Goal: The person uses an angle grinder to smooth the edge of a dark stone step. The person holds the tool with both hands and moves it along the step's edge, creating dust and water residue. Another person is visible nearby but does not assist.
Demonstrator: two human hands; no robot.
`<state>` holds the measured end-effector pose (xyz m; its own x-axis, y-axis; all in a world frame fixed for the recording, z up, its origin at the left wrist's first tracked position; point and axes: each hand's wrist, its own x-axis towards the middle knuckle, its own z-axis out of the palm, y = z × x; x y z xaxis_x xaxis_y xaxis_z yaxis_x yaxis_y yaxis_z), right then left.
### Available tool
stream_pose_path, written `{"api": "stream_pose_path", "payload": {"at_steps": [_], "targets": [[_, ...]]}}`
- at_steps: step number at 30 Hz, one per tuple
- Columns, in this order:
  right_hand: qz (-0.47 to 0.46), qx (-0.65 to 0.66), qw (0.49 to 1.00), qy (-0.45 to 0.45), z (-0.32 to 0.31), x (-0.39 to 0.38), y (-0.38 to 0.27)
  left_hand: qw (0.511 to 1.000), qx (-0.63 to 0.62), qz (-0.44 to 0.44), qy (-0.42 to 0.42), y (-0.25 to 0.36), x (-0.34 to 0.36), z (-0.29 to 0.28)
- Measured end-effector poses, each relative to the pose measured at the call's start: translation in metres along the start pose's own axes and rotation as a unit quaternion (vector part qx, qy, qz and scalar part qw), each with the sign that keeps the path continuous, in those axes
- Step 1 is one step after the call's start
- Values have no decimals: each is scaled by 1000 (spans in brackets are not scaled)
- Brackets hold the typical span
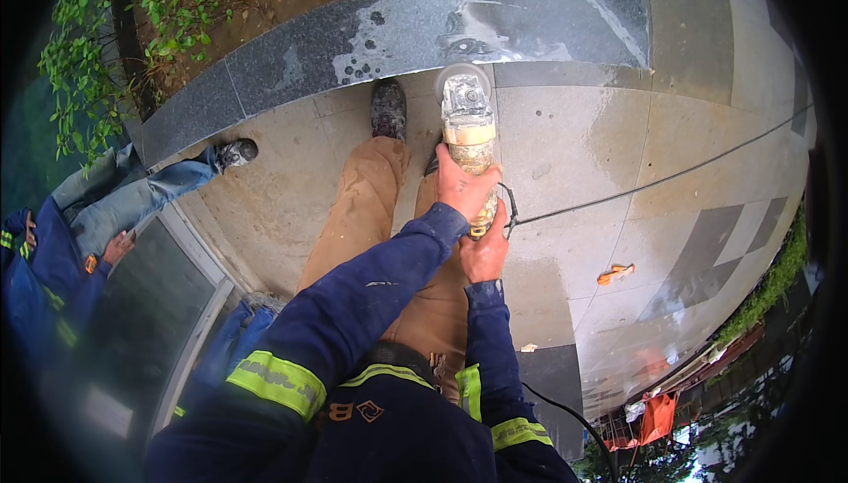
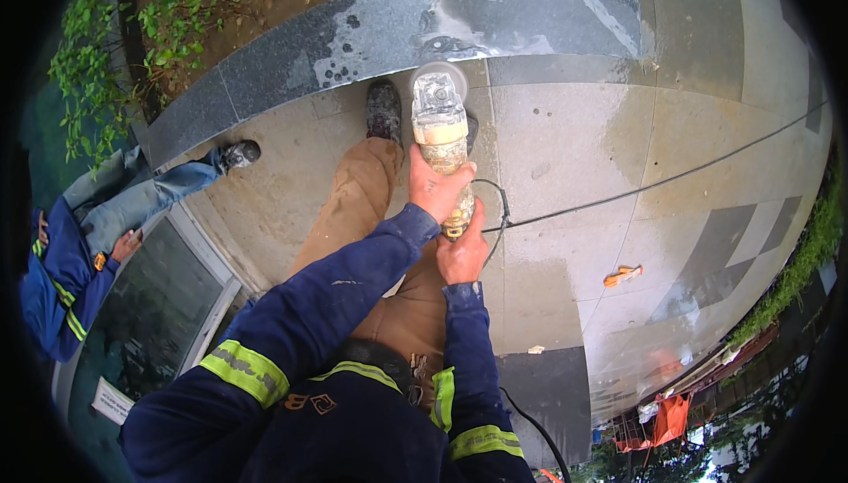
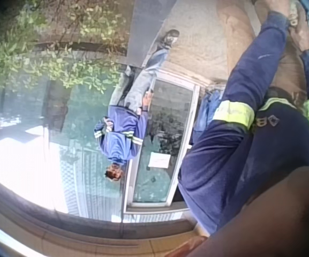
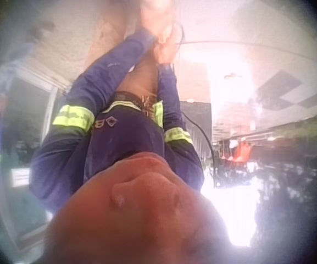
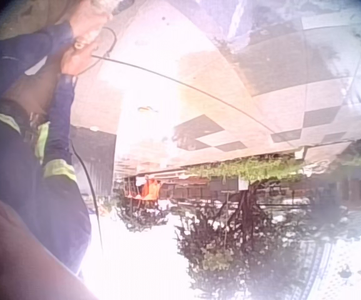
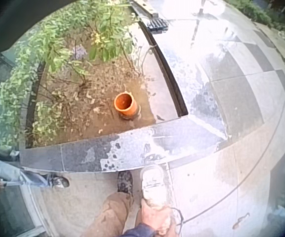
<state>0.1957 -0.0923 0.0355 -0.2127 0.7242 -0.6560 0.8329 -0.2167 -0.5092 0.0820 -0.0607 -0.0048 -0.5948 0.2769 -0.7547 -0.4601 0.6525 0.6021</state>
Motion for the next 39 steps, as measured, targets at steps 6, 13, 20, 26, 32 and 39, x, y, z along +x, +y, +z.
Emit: {"api": "stream_pose_path", "payload": {"at_steps": [6,13,20,26,32,39], "targets": [[-33,34,998,31,1,6,9,999,36,-12,-4,11,-2,5],[-21,-6,1000,4,0,5,8,1000,-6,-11,1,3,1,1],[-22,6,1000,16,-1,3,10,1000,10,3,7,4,-3,7],[-21,12,1000,0,3,4,8,1000,-3,2,8,5,0,-1],[-23,4,1000,4,-2,2,8,1000,-13,0,5,6,-8,3],[-4,-7,1000,2,0,5,5,1000,3,-14,-1,9,-1,0]]}}
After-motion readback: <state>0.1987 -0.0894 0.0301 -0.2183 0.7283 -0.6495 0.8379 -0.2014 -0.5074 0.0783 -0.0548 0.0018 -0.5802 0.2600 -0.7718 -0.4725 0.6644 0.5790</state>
